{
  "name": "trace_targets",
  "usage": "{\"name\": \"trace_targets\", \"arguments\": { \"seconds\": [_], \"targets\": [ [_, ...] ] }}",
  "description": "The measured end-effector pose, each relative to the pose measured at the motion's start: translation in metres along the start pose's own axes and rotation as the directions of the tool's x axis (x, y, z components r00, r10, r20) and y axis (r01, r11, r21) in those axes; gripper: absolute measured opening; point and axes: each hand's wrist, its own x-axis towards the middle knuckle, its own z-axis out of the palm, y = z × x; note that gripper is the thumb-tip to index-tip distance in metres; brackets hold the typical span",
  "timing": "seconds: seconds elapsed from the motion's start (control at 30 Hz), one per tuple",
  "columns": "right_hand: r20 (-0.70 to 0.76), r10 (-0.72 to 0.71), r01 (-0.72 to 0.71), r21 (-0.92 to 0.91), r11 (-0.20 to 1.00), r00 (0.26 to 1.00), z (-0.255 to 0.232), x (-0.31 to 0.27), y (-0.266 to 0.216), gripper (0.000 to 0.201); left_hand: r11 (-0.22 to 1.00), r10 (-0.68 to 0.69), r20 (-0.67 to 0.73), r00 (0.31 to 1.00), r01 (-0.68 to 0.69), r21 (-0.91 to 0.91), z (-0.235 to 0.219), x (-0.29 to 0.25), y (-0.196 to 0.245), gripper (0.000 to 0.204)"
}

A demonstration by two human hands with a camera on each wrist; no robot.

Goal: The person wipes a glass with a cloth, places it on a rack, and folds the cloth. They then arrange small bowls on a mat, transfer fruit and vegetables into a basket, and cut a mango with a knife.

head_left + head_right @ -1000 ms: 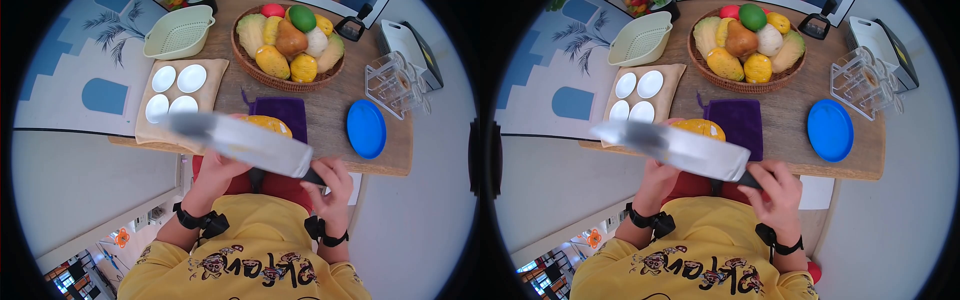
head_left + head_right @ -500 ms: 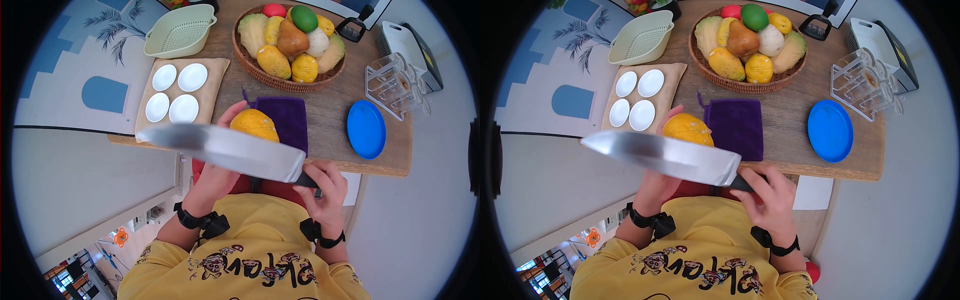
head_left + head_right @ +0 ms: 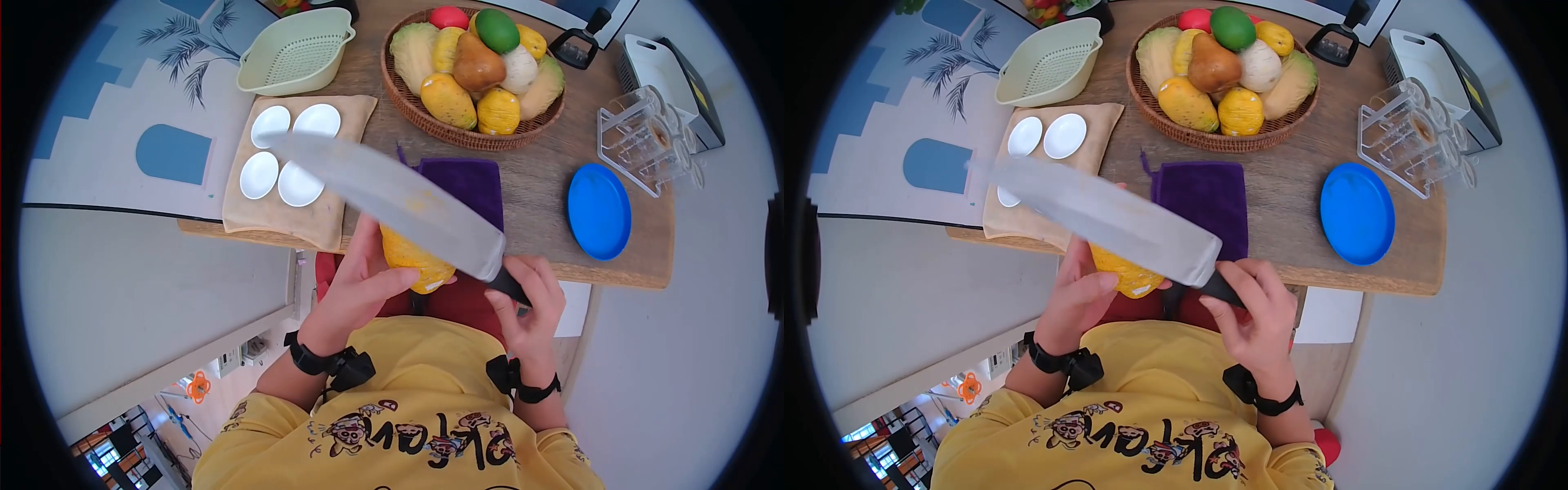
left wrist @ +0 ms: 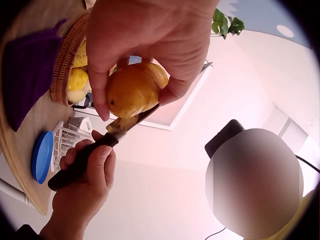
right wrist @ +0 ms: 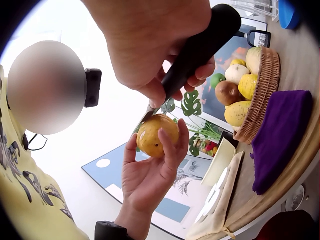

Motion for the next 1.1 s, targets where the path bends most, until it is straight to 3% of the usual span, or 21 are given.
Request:
{"name": "trace_targets", "arguments": {
  "seconds": [0.03,0.1,0.13,0.27,0.33,0.43,0.47,0.57,0.63,0.8,0.93,1.0,1.03,1.1],
  "targets": [
    [-0.001,0.0,0.0,0.0,1.0,1.0,-0.001,0.001,-0.001,0.036,1.0,0.0,0.001,1.0,0.0,0.001,-0.002,0.002,-0.001,0.085],
    [0.038,-0.092,0.092,-0.012,0.996,0.995,-0.003,0.004,-0.003,0.037,0.978,0.098,0.064,0.993,-0.108,0.178,-0.007,0.008,-0.004,0.088],
    [0.073,-0.122,0.123,-0.003,0.992,0.99,-0.003,0.002,-0.003,0.037,0.968,0.139,0.027,0.99,-0.142,0.207,-0.004,0.01,-0.008,0.093],
    [0.08,-0.112,0.115,-0.031,0.993,0.99,-0.001,-0.001,-0.005,0.038,0.987,0.04,-0.081,0.996,-0.027,0.161,-0.013,0.011,-0.014,0.091],
    [0.069,-0.101,0.102,-0.018,0.995,0.993,0.001,-0.001,-0.004,0.039,0.919,0.16,0.003,0.987,-0.15,0.365,-0.029,0.007,-0.022,0.079],
    [0.076,-0.107,0.109,-0.029,0.994,0.991,0.001,-0.001,-0.007,0.039,0.898,0.212,-0.051,0.976,-0.174,0.404,-0.019,0.009,-0.02,0.071],
    [0.098,-0.131,0.136,-0.047,0.99,0.987,0.001,-0.001,-0.009,0.039,0.899,0.21,-0.049,0.976,-0.173,0.403,-0.016,0.009,-0.017,0.071],
    [0.135,-0.184,0.198,-0.101,0.975,0.974,0.001,-0.001,-0.014,0.039,0.99,0.022,-0.166,0.986,0.002,0.14,-0.014,0.009,-0.013,0.07],
    [0.097,-0.169,0.178,-0.094,0.979,0.981,0.003,-0.002,-0.01,0.038,0.907,0.192,-0.067,0.979,-0.152,0.392,-0.02,0.009,-0.019,0.07],
    [-0.027,-0.066,0.063,-0.1,0.993,0.997,0.003,0.0,-0.005,0.035,0.955,0.085,-0.09,0.992,-0.055,0.291,-0.009,0.0,-0.006,0.072],
    [-0.013,-0.131,0.13,-0.074,0.989,0.991,0.002,0.0,-0.007,0.036,0.942,0.046,-0.051,0.998,-0.026,0.333,-0.023,-0.001,-0.014,0.072],
    [0.032,-0.168,0.17,-0.09,0.981,0.985,0.002,-0.002,-0.007,0.036,0.892,0.059,0.01,0.998,-0.057,0.448,-0.026,0.0,-0.014,0.093],
    [0.032,-0.169,0.171,-0.089,0.981,0.985,0.002,-0.001,-0.006,0.036,0.892,0.06,0.01,0.998,-0.058,0.449,-0.022,0.0,-0.014,0.093],
    [-0.045,-0.105,0.099,-0.112,0.989,0.993,0.0,0.0,-0.006,0.037,0.967,0.094,-0.026,0.995,-0.085,0.24,0.007,0.004,-0.003,0.106]
  ]
}}
